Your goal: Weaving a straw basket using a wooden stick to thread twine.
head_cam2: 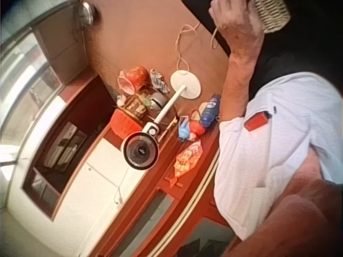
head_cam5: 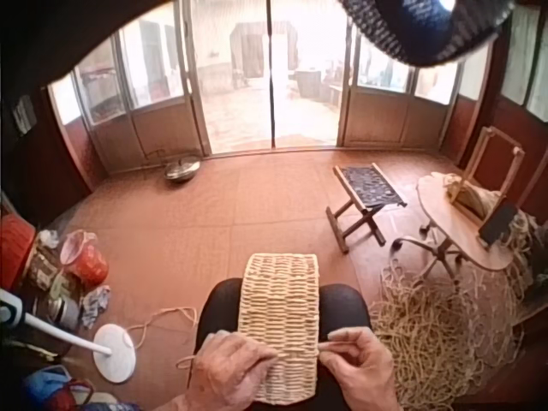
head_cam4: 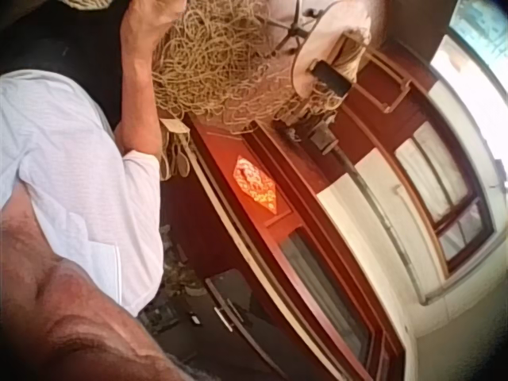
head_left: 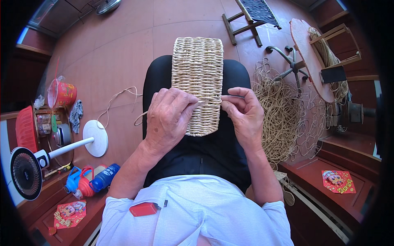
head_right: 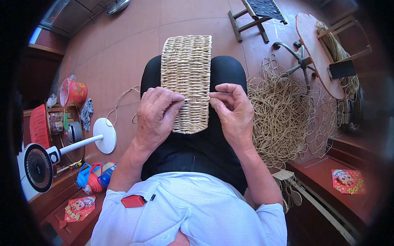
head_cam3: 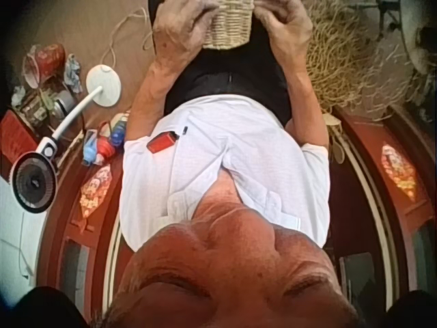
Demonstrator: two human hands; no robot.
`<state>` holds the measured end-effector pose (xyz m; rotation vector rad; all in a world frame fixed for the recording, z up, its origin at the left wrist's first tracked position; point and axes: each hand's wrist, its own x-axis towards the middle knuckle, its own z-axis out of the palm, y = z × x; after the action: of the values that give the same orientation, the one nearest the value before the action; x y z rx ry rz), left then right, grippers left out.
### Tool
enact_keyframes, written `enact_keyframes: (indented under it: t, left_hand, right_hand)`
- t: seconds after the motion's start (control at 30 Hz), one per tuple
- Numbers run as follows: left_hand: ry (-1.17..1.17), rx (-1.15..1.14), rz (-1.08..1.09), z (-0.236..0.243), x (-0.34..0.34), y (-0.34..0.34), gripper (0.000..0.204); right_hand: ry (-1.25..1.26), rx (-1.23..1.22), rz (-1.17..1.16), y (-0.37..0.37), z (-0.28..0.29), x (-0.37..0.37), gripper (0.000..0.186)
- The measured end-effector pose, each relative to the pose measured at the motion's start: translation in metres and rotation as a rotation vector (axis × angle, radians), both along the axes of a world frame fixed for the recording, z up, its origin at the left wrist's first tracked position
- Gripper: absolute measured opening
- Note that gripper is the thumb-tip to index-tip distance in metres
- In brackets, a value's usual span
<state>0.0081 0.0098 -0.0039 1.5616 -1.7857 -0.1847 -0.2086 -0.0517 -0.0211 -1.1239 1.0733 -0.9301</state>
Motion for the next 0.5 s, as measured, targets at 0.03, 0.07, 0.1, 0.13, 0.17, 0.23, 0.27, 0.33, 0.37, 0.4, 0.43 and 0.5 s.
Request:
enact_keyframes:
  t: [0.03,0.07,0.1,0.13,0.17,0.23,0.27,0.33,0.37,0.4,0.43,0.5]
  left_hand:
    - [0.002,0.003,0.003,-0.0001,0.0,0.0002,0.014]
    - [0.004,0.006,0.007,-0.0001,-0.0001,0.0004,0.014]
    - [0.004,0.005,0.008,-0.0002,-0.0001,0.0006,0.014]
    - [-0.001,0.008,0.008,-0.0002,-0.0002,0.0008,0.014]
    - [-0.006,0.01,0.009,-0.0003,-0.0003,0.0008,0.013]
    - [0.001,0.017,0.008,-0.0002,-0.0004,0.0009,0.013]
    - [0.008,0.023,0.006,-0.0002,-0.0005,0.0008,0.013]
    - [0.011,0.024,0.004,0.0003,-0.0005,0.0007,0.013]
    - [0.014,0.023,0.004,0.0007,-0.0003,0.0007,0.013]
    - [0.012,0.023,0.004,0.0011,-0.0001,0.0007,0.013]
    - [0.009,0.028,0.002,0.0016,0.0001,0.0007,0.013]
    - [0.005,0.031,0.001,0.0026,0.0004,0.0007,0.012]
  right_hand:
    - [-0.006,-0.009,-0.005,-0.0016,0.0016,-0.0028,0.03]
    - [0.003,0.053,0.027,-0.0029,0.0033,-0.0059,0.035]
    - [0.011,0.112,0.055,-0.0035,0.0045,-0.008,0.039]
    - [0.013,0.116,0.06,-0.0033,0.0051,-0.0093,0.039]
    - [-0.05,0.175,0.066,-0.0027,0.0055,-0.0102,0.043]
    - [-0.113,0.237,0.07,-0.0008,0.0054,-0.0103,0.046]
    - [-0.116,0.233,0.079,0.0,0.005,-0.0098,0.048]
    - [-0.119,0.229,0.087,0.0008,0.0043,-0.0087,0.05]
    - [-0.102,0.216,0.122,0.0004,0.0041,-0.0081,0.051]
    - [-0.089,0.199,0.162,-0.0004,0.0042,-0.0076,0.052]
    - [-0.086,0.203,0.158,-0.0018,0.0044,-0.0073,0.052]
    - [-0.049,0.229,0.172,-0.0057,0.0058,-0.007,0.052]
